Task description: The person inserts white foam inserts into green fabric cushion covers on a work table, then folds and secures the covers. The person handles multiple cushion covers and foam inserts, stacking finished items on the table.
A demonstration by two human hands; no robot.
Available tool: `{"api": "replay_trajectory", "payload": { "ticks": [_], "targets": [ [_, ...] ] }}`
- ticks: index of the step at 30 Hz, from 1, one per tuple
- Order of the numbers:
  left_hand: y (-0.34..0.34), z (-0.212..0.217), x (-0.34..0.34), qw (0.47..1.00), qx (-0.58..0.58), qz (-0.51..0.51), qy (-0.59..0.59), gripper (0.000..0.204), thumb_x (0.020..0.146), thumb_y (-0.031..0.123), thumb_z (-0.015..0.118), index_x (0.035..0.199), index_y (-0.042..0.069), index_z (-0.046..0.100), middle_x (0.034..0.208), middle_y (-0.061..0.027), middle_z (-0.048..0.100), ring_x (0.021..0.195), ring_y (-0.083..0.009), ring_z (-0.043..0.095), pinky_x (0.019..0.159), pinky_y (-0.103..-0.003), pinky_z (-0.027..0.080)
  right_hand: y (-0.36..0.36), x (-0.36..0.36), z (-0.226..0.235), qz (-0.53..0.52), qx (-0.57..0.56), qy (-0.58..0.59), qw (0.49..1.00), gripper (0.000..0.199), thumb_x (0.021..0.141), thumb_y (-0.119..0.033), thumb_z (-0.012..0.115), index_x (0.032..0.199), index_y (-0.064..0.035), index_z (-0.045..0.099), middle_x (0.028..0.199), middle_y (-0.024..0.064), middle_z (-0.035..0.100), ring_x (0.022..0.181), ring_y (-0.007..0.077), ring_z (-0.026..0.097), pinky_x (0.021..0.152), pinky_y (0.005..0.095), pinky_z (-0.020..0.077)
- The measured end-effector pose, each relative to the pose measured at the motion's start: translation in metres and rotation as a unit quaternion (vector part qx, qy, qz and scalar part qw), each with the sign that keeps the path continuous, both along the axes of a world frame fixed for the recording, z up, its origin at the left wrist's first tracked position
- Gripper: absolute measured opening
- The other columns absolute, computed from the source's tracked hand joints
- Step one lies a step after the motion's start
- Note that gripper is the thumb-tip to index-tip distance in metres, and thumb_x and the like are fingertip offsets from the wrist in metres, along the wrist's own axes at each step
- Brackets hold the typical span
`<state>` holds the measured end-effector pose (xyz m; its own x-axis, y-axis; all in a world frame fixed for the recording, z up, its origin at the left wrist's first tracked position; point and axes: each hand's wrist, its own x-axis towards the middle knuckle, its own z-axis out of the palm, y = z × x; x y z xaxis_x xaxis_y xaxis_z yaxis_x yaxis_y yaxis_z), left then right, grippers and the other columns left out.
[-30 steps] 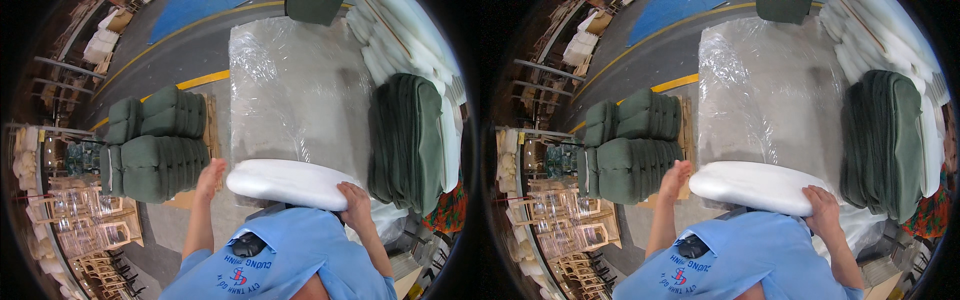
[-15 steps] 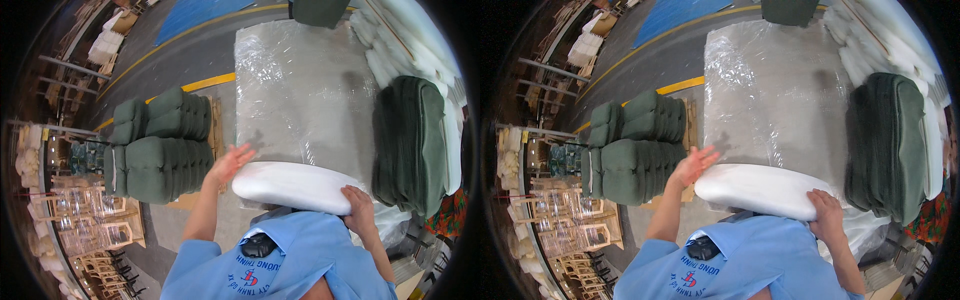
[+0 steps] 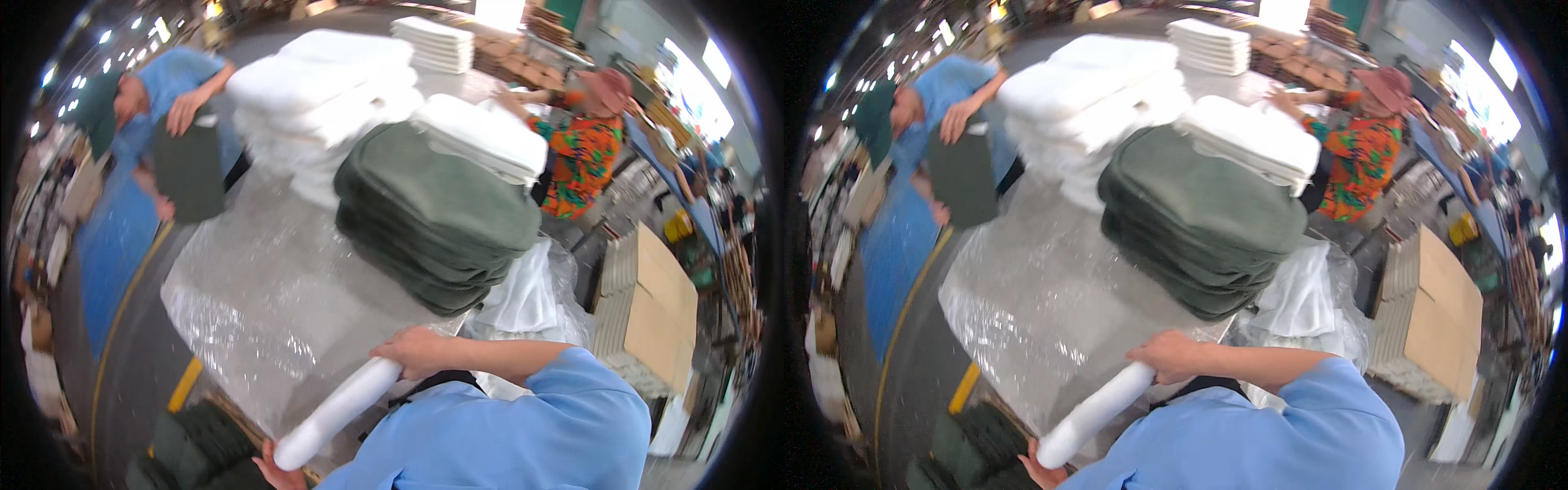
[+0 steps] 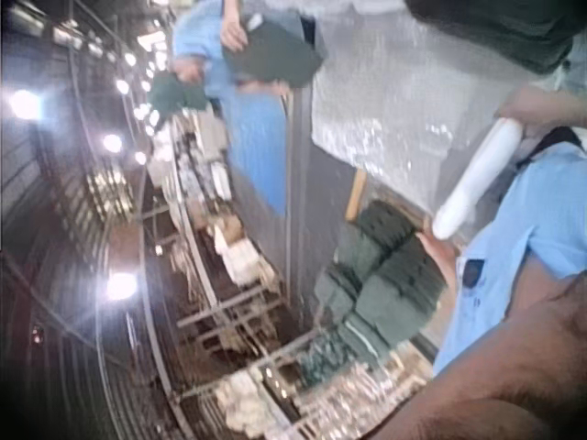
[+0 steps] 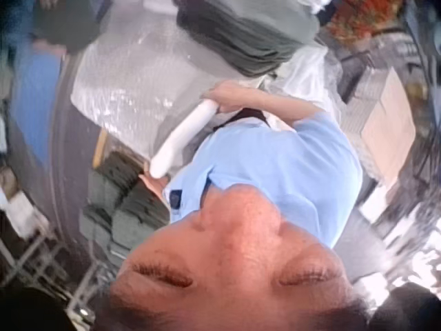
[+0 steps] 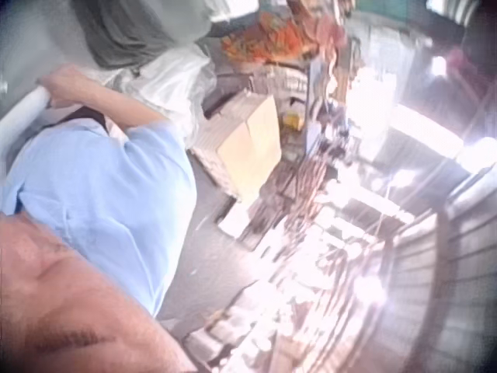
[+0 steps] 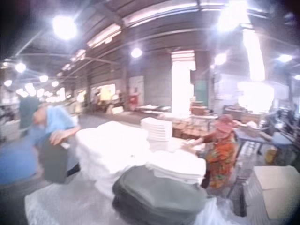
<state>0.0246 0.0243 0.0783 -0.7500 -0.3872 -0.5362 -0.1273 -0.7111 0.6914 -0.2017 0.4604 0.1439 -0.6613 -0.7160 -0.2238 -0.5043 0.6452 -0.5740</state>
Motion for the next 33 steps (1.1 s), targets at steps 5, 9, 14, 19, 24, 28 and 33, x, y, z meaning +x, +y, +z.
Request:
{"api": "replay_trajectory", "payload": {
  "ticks": [5, 9, 14, 19, 24, 28, 33],
  "targets": [
    [-0.001, -0.035, -0.063, 0.962, 0.021, 0.108, -0.248, 0.086, 0.107, 0.072, 0.036, 0.156, 0.002, 0.048, 0.152, -0.0195, 0.057, 0.143, -0.0331, 0.052, 0.121, -0.053, 0.04, 0.022, -0.032, 0.025, -0.004, -0.112, -0.09, 0.99, 0.117, 0.073, -0.029, 0.093, 0.169, -0.0166, 0.027, 0.146, 0.0216, 0.061, 0.139, 0.0402, 0.054, 0.114, 0.0494, 0.0445],
    [0.015, -0.032, -0.08, 0.962, -0.134, 0.067, -0.23, 0.085, 0.108, 0.071, 0.036, 0.155, 0.002, 0.049, 0.151, -0.0193, 0.058, 0.141, -0.0327, 0.053, 0.12, -0.052, 0.041, 0.081, -0.04, -0.013, -0.107, -0.198, -0.232, 0.946, 0.124, 0.074, -0.03, 0.095, 0.171, -0.0147, 0.019, 0.158, 0.0163, 0.052, 0.151, 0.0335, 0.042, 0.123, 0.0434, 0.0345],
    [0.058, -0.002, -0.111, 0.946, -0.212, 0.042, -0.242, 0.084, 0.108, 0.07, 0.037, 0.153, 0.001, 0.05, 0.149, -0.019, 0.059, 0.139, -0.0323, 0.055, 0.119, -0.05, 0.042, 0.063, -0.001, -0.091, -0.118, -0.246, -0.267, 0.924, 0.086, 0.081, -0.029, 0.092, 0.153, -0.012, 0.049, 0.144, 0.0128, 0.064, 0.133, 0.0297, 0.058, 0.115, 0.0415, 0.0431],
    [0.054, 0.005, -0.107, 0.928, -0.272, 0.054, -0.25, 0.083, 0.108, 0.069, 0.037, 0.152, 0.0, 0.051, 0.148, -0.0187, 0.06, 0.136, -0.0319, 0.056, 0.118, -0.049, 0.043, 0.039, -0.013, -0.064, -0.173, -0.287, -0.226, 0.915, 0.057, 0.089, -0.032, 0.086, 0.136, -0.0085, 0.066, 0.124, 0.0107, 0.076, 0.116, 0.0261, 0.068, 0.104, 0.0391, 0.0509],
    [0.045, -0.01, -0.104, 0.915, -0.301, 0.05, -0.265, 0.082, 0.109, 0.068, 0.037, 0.151, -0.001, 0.052, 0.146, -0.0184, 0.061, 0.134, -0.0315, 0.058, 0.117, -0.047, 0.044, 0.043, -0.015, -0.05, -0.168, -0.305, -0.273, 0.897, 0.06, 0.09, -0.037, 0.086, 0.136, -0.0048, 0.066, 0.126, 0.0135, 0.075, 0.118, 0.0266, 0.068, 0.104, 0.0387, 0.0515],
    [0.028, -0.009, -0.078, 0.906, -0.311, 0.071, -0.279, 0.081, 0.109, 0.068, 0.038, 0.149, -0.002, 0.053, 0.145, -0.0181, 0.061, 0.132, -0.0312, 0.059, 0.116, -0.046, 0.045, 0.02, -0.004, -0.05, -0.214, -0.273, -0.261, 0.901, 0.064, 0.089, -0.043, 0.085, 0.133, -0.0012, 0.067, 0.128, 0.0161, 0.074, 0.12, 0.029, 0.068, 0.105, 0.0394, 0.0516],
    [0.038, -0.005, -0.081, 0.918, -0.305, 0.016, -0.253, 0.081, 0.11, 0.067, 0.038, 0.148, -0.003, 0.054, 0.143, -0.0178, 0.062, 0.129, -0.0307, 0.06, 0.114, -0.044, 0.046, 0.019, -0.009, -0.107, -0.32, -0.142, -0.301, 0.887, 0.089, 0.084, -0.059, 0.082, 0.135, 0.0101, 0.06, 0.133, 0.0267, 0.068, 0.127, 0.0355, 0.065, 0.107, 0.0416, 0.0507]
  ]
}}
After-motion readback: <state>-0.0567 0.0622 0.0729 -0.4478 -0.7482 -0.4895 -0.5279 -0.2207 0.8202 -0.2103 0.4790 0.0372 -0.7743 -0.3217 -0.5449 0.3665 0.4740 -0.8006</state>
